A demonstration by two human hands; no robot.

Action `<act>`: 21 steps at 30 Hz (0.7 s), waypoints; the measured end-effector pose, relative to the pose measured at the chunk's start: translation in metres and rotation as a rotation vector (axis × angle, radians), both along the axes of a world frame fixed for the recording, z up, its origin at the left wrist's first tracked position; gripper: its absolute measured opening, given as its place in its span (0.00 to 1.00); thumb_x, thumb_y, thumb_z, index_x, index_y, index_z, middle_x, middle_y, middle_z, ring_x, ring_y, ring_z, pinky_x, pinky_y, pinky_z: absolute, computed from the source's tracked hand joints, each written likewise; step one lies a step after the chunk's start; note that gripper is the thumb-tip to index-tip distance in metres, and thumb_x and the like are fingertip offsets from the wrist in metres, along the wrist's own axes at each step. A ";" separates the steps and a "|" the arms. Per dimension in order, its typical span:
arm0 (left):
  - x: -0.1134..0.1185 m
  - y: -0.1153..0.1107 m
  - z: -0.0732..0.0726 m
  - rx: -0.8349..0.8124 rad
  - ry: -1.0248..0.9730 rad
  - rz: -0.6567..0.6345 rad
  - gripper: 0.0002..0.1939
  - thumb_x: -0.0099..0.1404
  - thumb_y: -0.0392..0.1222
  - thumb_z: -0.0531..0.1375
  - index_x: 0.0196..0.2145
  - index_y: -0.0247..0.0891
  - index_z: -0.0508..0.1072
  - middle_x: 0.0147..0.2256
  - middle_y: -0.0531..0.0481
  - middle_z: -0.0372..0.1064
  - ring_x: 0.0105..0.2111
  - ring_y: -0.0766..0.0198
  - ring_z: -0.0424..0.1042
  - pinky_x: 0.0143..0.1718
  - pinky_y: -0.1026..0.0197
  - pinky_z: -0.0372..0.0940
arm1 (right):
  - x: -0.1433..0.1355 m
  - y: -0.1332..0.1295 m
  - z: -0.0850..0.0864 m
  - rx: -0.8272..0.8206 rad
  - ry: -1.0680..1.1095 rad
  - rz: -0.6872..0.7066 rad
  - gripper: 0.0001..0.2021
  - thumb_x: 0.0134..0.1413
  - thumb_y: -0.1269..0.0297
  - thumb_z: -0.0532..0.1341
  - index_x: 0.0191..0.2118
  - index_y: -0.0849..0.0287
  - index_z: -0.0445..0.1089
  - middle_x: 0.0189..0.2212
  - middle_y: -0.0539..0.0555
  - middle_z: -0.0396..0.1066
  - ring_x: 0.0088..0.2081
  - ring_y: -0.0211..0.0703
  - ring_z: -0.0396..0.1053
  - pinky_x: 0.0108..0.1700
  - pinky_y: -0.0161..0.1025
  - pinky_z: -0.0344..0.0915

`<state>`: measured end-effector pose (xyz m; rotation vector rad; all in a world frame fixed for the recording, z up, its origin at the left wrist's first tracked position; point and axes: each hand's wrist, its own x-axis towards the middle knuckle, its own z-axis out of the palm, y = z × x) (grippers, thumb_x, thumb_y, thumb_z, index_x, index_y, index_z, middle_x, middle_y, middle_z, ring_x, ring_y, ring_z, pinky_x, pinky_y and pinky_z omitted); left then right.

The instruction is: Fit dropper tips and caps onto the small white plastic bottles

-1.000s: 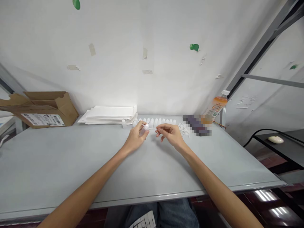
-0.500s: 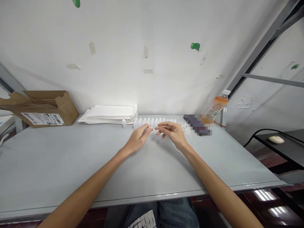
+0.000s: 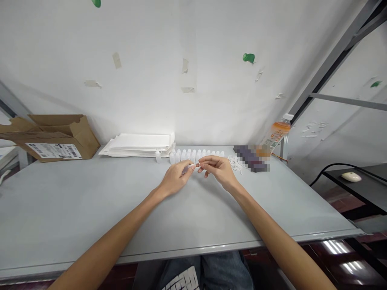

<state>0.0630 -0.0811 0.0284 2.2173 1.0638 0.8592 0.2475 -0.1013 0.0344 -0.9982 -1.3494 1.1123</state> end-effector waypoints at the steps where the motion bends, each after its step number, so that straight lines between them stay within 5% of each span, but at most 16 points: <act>1: 0.000 0.000 0.000 0.002 0.005 0.001 0.19 0.70 0.51 0.46 0.35 0.40 0.72 0.28 0.53 0.68 0.26 0.64 0.62 0.27 0.63 0.54 | 0.000 0.000 0.000 -0.002 -0.001 0.001 0.13 0.44 0.57 0.70 0.34 0.61 0.75 0.30 0.56 0.78 0.30 0.45 0.75 0.25 0.36 0.67; 11: -0.001 0.003 -0.007 0.032 0.026 0.019 0.16 0.69 0.50 0.49 0.39 0.41 0.74 0.38 0.49 0.73 0.36 0.60 0.71 0.32 0.62 0.62 | 0.001 0.001 -0.003 0.002 -0.071 0.001 0.13 0.44 0.57 0.69 0.34 0.61 0.75 0.29 0.56 0.77 0.29 0.44 0.75 0.25 0.36 0.67; 21: -0.002 0.004 -0.011 0.120 0.181 0.037 0.18 0.70 0.49 0.48 0.41 0.41 0.75 0.32 0.49 0.69 0.27 0.61 0.67 0.30 0.60 0.58 | 0.003 0.001 -0.006 0.006 -0.197 0.022 0.11 0.47 0.58 0.66 0.34 0.61 0.74 0.30 0.57 0.77 0.30 0.46 0.76 0.26 0.37 0.68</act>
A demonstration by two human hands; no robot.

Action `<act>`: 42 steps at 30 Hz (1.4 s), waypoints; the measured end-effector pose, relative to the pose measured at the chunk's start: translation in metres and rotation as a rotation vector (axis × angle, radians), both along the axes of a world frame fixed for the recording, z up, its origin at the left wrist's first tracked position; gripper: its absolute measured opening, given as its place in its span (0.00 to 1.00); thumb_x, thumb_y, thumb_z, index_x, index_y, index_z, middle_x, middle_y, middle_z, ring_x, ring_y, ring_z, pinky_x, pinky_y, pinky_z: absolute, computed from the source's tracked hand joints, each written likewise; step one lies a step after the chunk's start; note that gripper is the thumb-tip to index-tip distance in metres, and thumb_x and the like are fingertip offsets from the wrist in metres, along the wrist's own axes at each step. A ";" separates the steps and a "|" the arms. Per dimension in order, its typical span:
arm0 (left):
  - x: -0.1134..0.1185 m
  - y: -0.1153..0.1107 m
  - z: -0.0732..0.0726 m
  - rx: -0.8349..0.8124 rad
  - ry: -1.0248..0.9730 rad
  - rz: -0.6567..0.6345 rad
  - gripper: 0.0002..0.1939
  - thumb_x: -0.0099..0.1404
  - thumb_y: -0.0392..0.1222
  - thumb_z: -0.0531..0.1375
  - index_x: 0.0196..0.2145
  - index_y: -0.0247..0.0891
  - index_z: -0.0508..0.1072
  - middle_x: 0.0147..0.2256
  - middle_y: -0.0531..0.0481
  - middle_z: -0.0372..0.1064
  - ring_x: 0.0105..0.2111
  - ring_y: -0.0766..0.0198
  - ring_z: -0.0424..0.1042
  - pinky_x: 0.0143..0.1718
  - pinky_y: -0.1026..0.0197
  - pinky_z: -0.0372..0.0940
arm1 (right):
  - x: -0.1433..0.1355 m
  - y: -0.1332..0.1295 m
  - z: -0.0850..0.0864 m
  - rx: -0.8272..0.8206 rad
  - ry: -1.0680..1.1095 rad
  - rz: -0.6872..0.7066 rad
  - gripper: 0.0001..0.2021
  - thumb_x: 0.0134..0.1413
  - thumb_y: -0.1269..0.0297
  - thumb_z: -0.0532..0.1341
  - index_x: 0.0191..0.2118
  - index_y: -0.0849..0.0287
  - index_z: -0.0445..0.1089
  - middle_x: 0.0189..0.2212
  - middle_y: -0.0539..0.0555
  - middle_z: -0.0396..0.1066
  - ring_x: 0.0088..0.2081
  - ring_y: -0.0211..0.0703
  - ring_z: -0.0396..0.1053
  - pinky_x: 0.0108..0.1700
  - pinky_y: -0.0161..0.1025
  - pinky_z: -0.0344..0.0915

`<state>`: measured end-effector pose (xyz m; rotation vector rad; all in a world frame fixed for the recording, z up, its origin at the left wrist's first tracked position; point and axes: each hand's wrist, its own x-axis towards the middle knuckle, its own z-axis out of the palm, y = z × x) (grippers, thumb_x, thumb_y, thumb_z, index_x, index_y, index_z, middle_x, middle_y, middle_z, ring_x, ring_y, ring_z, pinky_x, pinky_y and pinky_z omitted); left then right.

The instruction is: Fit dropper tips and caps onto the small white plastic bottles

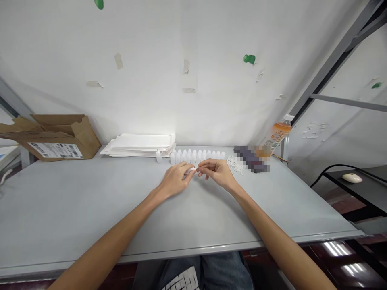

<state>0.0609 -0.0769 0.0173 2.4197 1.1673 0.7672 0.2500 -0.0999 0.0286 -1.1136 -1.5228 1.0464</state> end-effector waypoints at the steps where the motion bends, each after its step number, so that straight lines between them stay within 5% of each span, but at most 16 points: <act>1: 0.000 0.000 0.000 0.004 0.005 -0.001 0.18 0.70 0.49 0.48 0.41 0.41 0.75 0.31 0.49 0.69 0.27 0.62 0.67 0.29 0.60 0.57 | 0.000 0.000 0.000 -0.003 -0.004 0.000 0.11 0.47 0.58 0.66 0.34 0.61 0.74 0.30 0.57 0.77 0.30 0.46 0.76 0.26 0.37 0.68; 42: 0.002 -0.003 -0.005 0.114 0.019 -0.120 0.15 0.70 0.41 0.49 0.35 0.37 0.75 0.27 0.51 0.63 0.26 0.65 0.62 0.29 0.62 0.55 | 0.002 0.000 -0.003 -0.035 0.041 0.126 0.12 0.44 0.58 0.69 0.29 0.60 0.70 0.22 0.52 0.73 0.28 0.43 0.75 0.34 0.40 0.71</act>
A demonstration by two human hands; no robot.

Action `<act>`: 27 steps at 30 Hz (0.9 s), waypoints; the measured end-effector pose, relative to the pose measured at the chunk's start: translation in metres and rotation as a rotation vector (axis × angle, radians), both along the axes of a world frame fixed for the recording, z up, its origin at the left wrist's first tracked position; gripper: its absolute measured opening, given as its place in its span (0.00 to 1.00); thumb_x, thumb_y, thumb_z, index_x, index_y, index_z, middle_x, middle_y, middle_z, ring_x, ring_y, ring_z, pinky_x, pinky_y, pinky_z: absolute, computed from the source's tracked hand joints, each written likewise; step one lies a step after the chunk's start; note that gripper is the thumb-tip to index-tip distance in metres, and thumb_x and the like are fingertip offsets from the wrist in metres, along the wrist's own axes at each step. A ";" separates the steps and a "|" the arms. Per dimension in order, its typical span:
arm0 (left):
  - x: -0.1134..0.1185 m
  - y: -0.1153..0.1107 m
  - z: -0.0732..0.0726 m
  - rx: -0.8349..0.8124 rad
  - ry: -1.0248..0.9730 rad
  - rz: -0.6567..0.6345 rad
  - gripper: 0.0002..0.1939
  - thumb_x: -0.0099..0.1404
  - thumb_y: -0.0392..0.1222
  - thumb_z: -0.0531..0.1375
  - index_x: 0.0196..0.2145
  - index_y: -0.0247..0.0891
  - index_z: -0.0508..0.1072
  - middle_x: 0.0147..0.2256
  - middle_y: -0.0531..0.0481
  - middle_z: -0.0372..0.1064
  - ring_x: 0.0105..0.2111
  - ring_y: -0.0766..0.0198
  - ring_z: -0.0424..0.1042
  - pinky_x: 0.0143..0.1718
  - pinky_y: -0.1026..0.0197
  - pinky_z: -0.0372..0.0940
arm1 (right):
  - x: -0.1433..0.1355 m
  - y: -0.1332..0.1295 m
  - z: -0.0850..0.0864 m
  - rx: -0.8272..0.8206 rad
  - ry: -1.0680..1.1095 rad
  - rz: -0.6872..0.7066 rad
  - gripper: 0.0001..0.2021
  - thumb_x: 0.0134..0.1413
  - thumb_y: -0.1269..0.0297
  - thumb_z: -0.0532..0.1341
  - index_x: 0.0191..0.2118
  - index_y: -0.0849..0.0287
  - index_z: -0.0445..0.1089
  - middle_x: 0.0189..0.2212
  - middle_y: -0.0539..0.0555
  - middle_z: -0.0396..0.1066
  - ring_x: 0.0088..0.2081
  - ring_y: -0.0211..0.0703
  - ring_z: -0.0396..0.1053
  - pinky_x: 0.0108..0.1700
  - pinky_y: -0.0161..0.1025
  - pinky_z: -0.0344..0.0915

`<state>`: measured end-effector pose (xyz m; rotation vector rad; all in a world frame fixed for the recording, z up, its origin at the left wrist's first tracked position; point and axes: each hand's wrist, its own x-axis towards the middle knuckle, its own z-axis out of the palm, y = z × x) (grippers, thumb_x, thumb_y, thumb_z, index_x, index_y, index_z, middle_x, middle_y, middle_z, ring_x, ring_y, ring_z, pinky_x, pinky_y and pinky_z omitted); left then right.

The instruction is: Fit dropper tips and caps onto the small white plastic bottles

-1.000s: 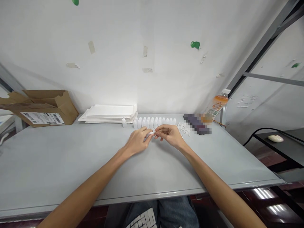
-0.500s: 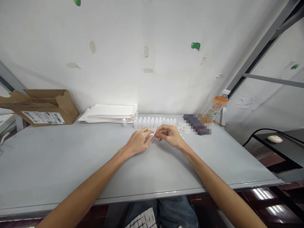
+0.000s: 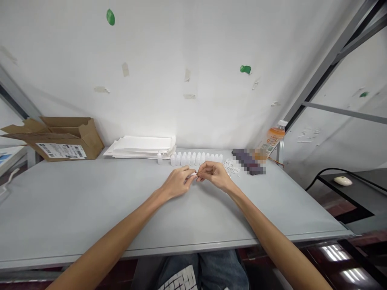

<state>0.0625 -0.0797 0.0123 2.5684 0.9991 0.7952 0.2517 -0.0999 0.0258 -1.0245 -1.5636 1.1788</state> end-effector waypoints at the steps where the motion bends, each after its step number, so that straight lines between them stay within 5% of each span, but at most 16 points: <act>1: 0.000 0.000 0.000 0.001 0.003 -0.003 0.15 0.70 0.41 0.49 0.35 0.37 0.75 0.27 0.51 0.63 0.26 0.65 0.62 0.29 0.62 0.55 | 0.000 0.000 -0.001 0.000 -0.001 0.000 0.12 0.44 0.58 0.69 0.29 0.60 0.70 0.22 0.51 0.73 0.28 0.43 0.75 0.34 0.40 0.71; 11: -0.004 0.008 0.007 -0.046 -0.151 0.017 0.16 0.71 0.48 0.50 0.40 0.38 0.74 0.32 0.50 0.66 0.28 0.66 0.64 0.30 0.63 0.60 | 0.007 -0.002 0.018 -0.026 0.039 0.022 0.17 0.47 0.54 0.68 0.39 0.60 0.71 0.32 0.55 0.77 0.31 0.45 0.76 0.35 0.42 0.73; 27: -0.006 0.007 0.007 -0.005 -0.086 0.062 0.15 0.70 0.45 0.49 0.45 0.39 0.73 0.33 0.49 0.65 0.27 0.66 0.65 0.29 0.63 0.60 | 0.002 -0.002 0.014 0.056 -0.075 -0.085 0.16 0.51 0.51 0.64 0.35 0.61 0.73 0.33 0.56 0.74 0.26 0.40 0.73 0.27 0.36 0.69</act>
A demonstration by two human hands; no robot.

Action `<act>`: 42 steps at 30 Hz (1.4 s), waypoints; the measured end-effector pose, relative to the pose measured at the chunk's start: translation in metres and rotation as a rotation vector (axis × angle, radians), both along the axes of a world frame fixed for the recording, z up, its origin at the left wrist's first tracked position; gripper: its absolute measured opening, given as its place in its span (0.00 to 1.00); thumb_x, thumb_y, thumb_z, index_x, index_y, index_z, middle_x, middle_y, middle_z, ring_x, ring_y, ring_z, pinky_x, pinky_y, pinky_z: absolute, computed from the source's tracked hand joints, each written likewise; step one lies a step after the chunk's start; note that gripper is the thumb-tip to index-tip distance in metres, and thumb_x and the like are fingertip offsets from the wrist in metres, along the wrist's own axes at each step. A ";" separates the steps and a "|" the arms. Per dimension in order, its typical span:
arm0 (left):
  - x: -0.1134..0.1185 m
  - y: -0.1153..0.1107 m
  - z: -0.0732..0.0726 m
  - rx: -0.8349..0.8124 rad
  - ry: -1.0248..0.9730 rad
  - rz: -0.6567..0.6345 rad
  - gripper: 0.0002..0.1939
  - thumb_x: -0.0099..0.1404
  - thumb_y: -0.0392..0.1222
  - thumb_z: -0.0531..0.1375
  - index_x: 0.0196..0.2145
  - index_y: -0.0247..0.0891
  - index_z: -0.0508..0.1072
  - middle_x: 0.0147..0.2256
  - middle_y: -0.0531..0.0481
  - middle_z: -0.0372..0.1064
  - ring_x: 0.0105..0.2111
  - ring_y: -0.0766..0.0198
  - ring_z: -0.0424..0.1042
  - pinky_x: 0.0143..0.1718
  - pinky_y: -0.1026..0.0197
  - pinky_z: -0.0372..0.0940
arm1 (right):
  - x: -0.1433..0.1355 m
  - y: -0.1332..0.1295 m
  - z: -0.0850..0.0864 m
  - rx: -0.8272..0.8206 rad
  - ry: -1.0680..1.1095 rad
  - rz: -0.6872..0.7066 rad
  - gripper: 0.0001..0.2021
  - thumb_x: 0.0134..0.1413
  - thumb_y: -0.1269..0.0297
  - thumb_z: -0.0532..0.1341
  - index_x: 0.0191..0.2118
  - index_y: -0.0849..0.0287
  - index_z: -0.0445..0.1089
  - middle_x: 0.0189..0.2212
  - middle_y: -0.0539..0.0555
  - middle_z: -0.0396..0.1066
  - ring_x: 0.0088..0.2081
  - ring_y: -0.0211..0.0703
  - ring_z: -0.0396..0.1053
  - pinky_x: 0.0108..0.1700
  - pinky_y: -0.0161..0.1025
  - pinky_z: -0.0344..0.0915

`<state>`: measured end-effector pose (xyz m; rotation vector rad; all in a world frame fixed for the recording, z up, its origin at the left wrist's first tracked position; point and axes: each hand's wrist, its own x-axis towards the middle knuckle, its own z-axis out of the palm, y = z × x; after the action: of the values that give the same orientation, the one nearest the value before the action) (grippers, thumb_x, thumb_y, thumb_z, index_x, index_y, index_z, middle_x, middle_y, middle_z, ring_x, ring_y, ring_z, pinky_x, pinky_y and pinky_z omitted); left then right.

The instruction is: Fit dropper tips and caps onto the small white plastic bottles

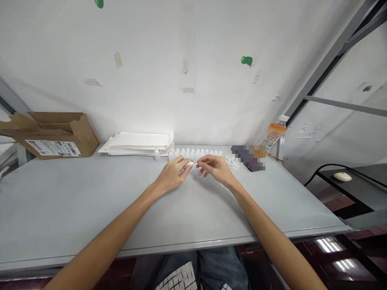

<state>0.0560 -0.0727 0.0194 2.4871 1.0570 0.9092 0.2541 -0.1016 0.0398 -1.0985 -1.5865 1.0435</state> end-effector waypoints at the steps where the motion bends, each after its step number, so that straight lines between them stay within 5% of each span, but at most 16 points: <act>1: 0.000 0.000 0.000 0.004 -0.003 -0.007 0.15 0.70 0.44 0.49 0.46 0.39 0.72 0.33 0.49 0.66 0.27 0.66 0.65 0.29 0.63 0.60 | 0.000 0.000 0.000 0.002 -0.003 -0.007 0.17 0.51 0.50 0.64 0.35 0.61 0.74 0.33 0.56 0.74 0.26 0.40 0.73 0.27 0.36 0.69; 5: -0.003 0.003 0.008 0.060 -0.047 0.005 0.15 0.69 0.41 0.50 0.48 0.37 0.72 0.37 0.46 0.71 0.32 0.63 0.70 0.35 0.61 0.64 | 0.004 0.002 -0.001 0.016 -0.016 -0.049 0.18 0.52 0.49 0.63 0.34 0.61 0.73 0.32 0.57 0.75 0.26 0.40 0.73 0.27 0.36 0.69; 8: -0.010 0.006 0.021 0.139 -0.148 0.111 0.13 0.67 0.42 0.54 0.45 0.38 0.74 0.41 0.46 0.75 0.42 0.58 0.73 0.47 0.57 0.64 | 0.006 0.003 -0.001 0.043 -0.037 -0.086 0.18 0.52 0.48 0.63 0.33 0.61 0.73 0.31 0.56 0.74 0.25 0.40 0.73 0.25 0.36 0.68; 12: -0.032 0.006 0.032 0.073 -0.438 0.277 0.13 0.63 0.46 0.60 0.43 0.37 0.74 0.40 0.47 0.77 0.43 0.58 0.75 0.47 0.60 0.66 | 0.009 0.005 -0.003 0.066 -0.076 -0.103 0.17 0.52 0.49 0.62 0.32 0.61 0.72 0.29 0.56 0.74 0.25 0.41 0.73 0.25 0.35 0.68; 19: -0.081 0.004 0.001 -0.154 -0.564 0.495 0.18 0.56 0.53 0.65 0.37 0.36 0.76 0.37 0.44 0.78 0.40 0.55 0.76 0.46 0.56 0.68 | 0.014 0.007 -0.004 0.129 -0.118 -0.121 0.17 0.52 0.49 0.61 0.31 0.60 0.72 0.28 0.56 0.74 0.25 0.42 0.73 0.25 0.36 0.68; 25: -0.089 0.022 -0.025 -0.202 -0.558 0.625 0.17 0.52 0.49 0.67 0.37 0.35 0.78 0.32 0.46 0.77 0.31 0.60 0.75 0.37 0.58 0.69 | 0.015 0.006 -0.003 0.122 -0.165 -0.131 0.16 0.53 0.51 0.61 0.31 0.61 0.72 0.29 0.57 0.75 0.26 0.43 0.74 0.25 0.37 0.68; 35: -0.084 0.032 -0.026 -0.195 -0.497 0.651 0.08 0.52 0.37 0.67 0.32 0.34 0.76 0.29 0.47 0.76 0.30 0.61 0.74 0.37 0.59 0.69 | 0.017 0.006 -0.004 0.157 -0.220 -0.124 0.15 0.54 0.52 0.60 0.31 0.60 0.73 0.28 0.58 0.76 0.26 0.45 0.75 0.25 0.38 0.69; 42: -0.100 0.052 -0.028 -0.235 -0.529 0.580 0.16 0.48 0.31 0.68 0.37 0.31 0.76 0.32 0.44 0.77 0.34 0.58 0.77 0.42 0.56 0.71 | 0.017 0.007 -0.004 0.166 -0.299 -0.139 0.13 0.55 0.54 0.59 0.31 0.59 0.73 0.29 0.57 0.76 0.26 0.45 0.75 0.27 0.39 0.69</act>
<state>-0.0436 -0.0204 -0.0090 1.6199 1.5866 1.3988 0.2713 -0.0948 0.0355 -1.2730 -1.7674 0.6647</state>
